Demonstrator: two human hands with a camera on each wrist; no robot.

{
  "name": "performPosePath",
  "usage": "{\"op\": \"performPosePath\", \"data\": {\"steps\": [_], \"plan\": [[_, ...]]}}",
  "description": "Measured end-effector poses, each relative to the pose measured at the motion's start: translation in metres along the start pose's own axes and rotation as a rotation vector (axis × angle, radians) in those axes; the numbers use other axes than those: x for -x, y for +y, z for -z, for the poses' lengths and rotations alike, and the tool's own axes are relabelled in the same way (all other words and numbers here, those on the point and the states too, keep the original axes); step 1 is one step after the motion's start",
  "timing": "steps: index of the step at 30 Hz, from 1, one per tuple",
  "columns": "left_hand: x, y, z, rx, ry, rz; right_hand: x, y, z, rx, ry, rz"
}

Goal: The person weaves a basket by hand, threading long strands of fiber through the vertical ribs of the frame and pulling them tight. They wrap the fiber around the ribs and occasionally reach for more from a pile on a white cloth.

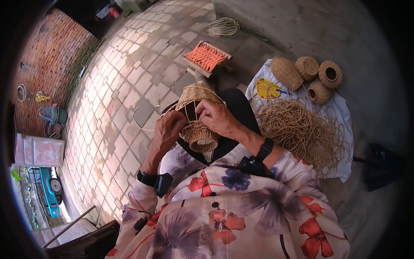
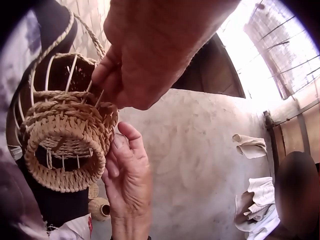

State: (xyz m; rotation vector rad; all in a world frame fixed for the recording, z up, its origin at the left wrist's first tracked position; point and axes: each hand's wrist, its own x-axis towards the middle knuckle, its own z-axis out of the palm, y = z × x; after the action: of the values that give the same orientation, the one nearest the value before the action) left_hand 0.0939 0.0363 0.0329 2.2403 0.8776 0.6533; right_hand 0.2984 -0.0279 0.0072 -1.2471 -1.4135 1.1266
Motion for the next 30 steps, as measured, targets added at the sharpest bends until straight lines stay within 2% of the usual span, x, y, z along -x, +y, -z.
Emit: {"op": "performPosePath", "data": {"steps": [4,6,9,14,17,19,22,23,24,25,26,28,30], "plan": [[0.014,-0.001,0.000,0.015,-0.025,0.137,0.000,0.001,-0.001,-0.034,-0.025,-0.005],[0.016,-0.006,-0.001,0.335,-0.091,0.374,-0.002,0.003,0.000,-0.024,-0.032,0.011],[0.016,-0.002,-0.002,0.421,-0.086,0.417,-0.003,0.003,0.001,-0.028,-0.043,0.010],[0.014,0.001,-0.002,0.362,-0.114,0.363,-0.004,-0.001,0.002,0.002,-0.055,-0.016],[0.014,-0.002,-0.005,0.341,-0.117,0.333,-0.004,-0.012,-0.001,0.176,-0.039,-0.007],[0.014,-0.001,-0.006,0.330,-0.107,0.314,-0.001,-0.026,-0.008,0.662,0.213,0.289],[0.015,0.002,-0.006,0.325,-0.073,0.274,-0.005,-0.019,-0.009,0.639,0.233,0.336],[0.015,0.000,-0.006,0.241,-0.064,0.190,-0.005,-0.017,-0.008,0.642,0.227,0.339],[0.015,0.001,-0.006,0.156,-0.055,0.106,-0.006,-0.016,-0.005,0.501,0.148,0.217],[0.015,0.002,-0.005,0.159,-0.049,0.108,-0.007,-0.016,-0.004,0.360,0.068,0.094],[0.016,0.004,-0.005,0.130,-0.046,0.105,-0.007,-0.016,-0.003,0.362,0.064,0.093],[0.017,0.005,-0.005,0.104,-0.042,0.102,-0.007,-0.021,-0.002,0.542,0.028,0.077],[0.017,0.005,-0.006,0.108,-0.053,0.134,-0.009,-0.024,-0.002,0.524,0.021,0.110]]}}
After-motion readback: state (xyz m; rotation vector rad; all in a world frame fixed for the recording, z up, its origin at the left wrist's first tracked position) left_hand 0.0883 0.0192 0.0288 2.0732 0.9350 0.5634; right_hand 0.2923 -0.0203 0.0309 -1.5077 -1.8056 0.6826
